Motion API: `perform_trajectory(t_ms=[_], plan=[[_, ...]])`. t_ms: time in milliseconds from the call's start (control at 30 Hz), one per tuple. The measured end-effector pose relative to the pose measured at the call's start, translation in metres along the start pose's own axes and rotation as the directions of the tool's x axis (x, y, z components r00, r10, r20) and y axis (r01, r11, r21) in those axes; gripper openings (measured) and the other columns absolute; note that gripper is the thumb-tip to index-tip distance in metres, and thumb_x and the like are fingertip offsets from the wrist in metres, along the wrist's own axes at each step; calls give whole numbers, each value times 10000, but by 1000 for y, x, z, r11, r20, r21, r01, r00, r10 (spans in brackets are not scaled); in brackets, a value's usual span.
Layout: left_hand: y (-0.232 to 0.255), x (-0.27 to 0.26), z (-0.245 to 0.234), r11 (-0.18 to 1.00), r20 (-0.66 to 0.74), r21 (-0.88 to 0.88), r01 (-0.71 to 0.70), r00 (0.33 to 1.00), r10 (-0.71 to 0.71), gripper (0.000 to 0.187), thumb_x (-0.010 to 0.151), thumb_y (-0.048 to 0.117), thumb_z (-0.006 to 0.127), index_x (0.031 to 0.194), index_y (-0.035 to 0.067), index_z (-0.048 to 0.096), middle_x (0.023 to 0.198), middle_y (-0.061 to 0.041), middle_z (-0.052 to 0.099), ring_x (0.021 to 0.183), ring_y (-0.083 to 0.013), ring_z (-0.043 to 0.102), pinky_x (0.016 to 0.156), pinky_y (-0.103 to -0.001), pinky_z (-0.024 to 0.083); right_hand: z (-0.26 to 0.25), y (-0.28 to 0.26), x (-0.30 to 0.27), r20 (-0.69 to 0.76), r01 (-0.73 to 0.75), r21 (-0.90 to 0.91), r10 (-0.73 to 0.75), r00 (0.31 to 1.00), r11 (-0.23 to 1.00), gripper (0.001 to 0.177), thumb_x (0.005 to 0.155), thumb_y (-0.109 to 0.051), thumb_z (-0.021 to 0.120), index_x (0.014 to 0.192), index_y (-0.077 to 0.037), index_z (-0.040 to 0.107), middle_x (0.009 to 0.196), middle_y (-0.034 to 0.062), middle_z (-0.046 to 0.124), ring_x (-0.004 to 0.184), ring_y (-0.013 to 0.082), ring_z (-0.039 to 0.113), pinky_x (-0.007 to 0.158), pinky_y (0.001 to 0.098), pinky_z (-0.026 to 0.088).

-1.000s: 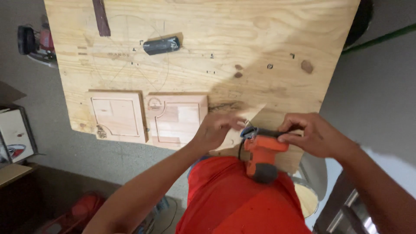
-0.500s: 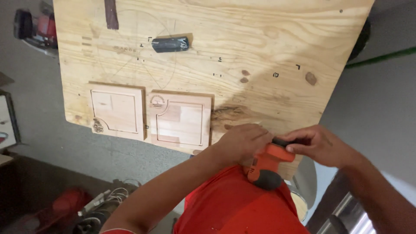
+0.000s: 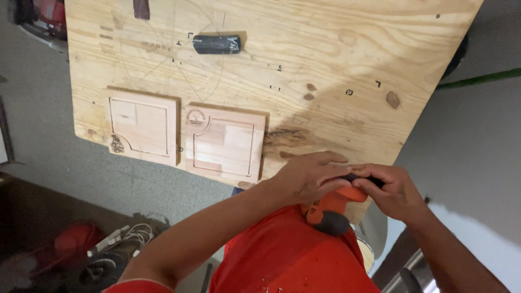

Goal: The person uses an electric sander to smooth the surface of a small wooden panel on a workbench. They pause to remove and reattach the sanding pad, then resume sanding the same panel.

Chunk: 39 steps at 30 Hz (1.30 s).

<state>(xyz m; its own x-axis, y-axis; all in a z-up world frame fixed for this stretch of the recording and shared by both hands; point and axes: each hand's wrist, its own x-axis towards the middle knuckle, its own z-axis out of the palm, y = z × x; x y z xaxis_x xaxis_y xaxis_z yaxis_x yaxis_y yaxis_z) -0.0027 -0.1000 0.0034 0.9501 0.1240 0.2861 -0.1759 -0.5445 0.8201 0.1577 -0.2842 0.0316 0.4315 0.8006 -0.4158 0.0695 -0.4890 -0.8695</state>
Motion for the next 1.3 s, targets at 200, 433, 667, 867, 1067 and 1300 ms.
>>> perform_trajectory(t_ms=[200, 433, 667, 867, 1067, 1300], plan=[[-1, -1, 17, 955, 158, -178, 237, 965, -210, 339, 1085, 420, 486, 1229, 207, 708, 1065, -59, 761, 968, -314, 751, 798, -436, 636, -7, 5, -8, 117, -112, 150, 95, 989, 982, 195, 913, -159, 749, 1023, -34, 849, 1041, 121, 857, 987, 160, 735, 873, 408, 605], [23, 0, 4, 976, 173, 146, 162, 967, -186, 132, 1038, 225, 594, 1019, 108, 651, 999, -102, 685, 846, -267, 669, 644, -412, 516, -19, -30, -14, 404, -127, -95, 155, 901, 987, 618, 975, -467, 410, 1514, -183, 517, 1500, -13, 625, 1298, 169, 637, 1031, 331, 472], [30, 13, -5, 897, 303, 423, -129, 953, -6, 272, 626, -19, 665, 892, 24, 634, 784, -110, 615, 639, -302, 624, 485, -447, 486, -33, -33, -13, 532, -43, -380, 256, 807, 924, 633, 1023, -285, 252, 1646, -218, 165, 1730, 4, 201, 1555, 202, 292, 1209, 393, 301], [42, 26, -12, 814, 392, 528, -243, 920, 20, 630, 243, 90, 686, 870, 31, 686, 736, -86, 582, 617, -260, 574, 580, -389, 476, -21, -7, -3, 567, 259, -691, 283, 774, 674, 1026, 751, 152, 549, 1626, -164, 117, 1667, 91, 290, 1136, 375, 684, 744, 484, 617], [45, 43, -21, 681, 326, 631, -372, 924, 203, 133, 880, 55, 599, 917, -22, 701, 682, -84, 539, 572, -234, 518, 519, -362, 415, -12, 5, -7, 489, 325, -696, 92, 867, 640, 981, 704, 122, 603, 1582, -107, 231, 1535, 169, 471, 551, 374, 730, 405, 461, 501], [51, 44, -28, 685, 286, 613, -393, 919, 272, 118, 818, -69, 590, 742, 14, 628, 675, -157, 530, 548, -254, 472, 511, -390, 373, 3, 21, -28, 385, 335, -667, -77, 920, 666, 1029, 672, 172, 550, 1613, -56, 199, 1697, 164, 285, 1450, 319, 475, 753, 431, 648]])
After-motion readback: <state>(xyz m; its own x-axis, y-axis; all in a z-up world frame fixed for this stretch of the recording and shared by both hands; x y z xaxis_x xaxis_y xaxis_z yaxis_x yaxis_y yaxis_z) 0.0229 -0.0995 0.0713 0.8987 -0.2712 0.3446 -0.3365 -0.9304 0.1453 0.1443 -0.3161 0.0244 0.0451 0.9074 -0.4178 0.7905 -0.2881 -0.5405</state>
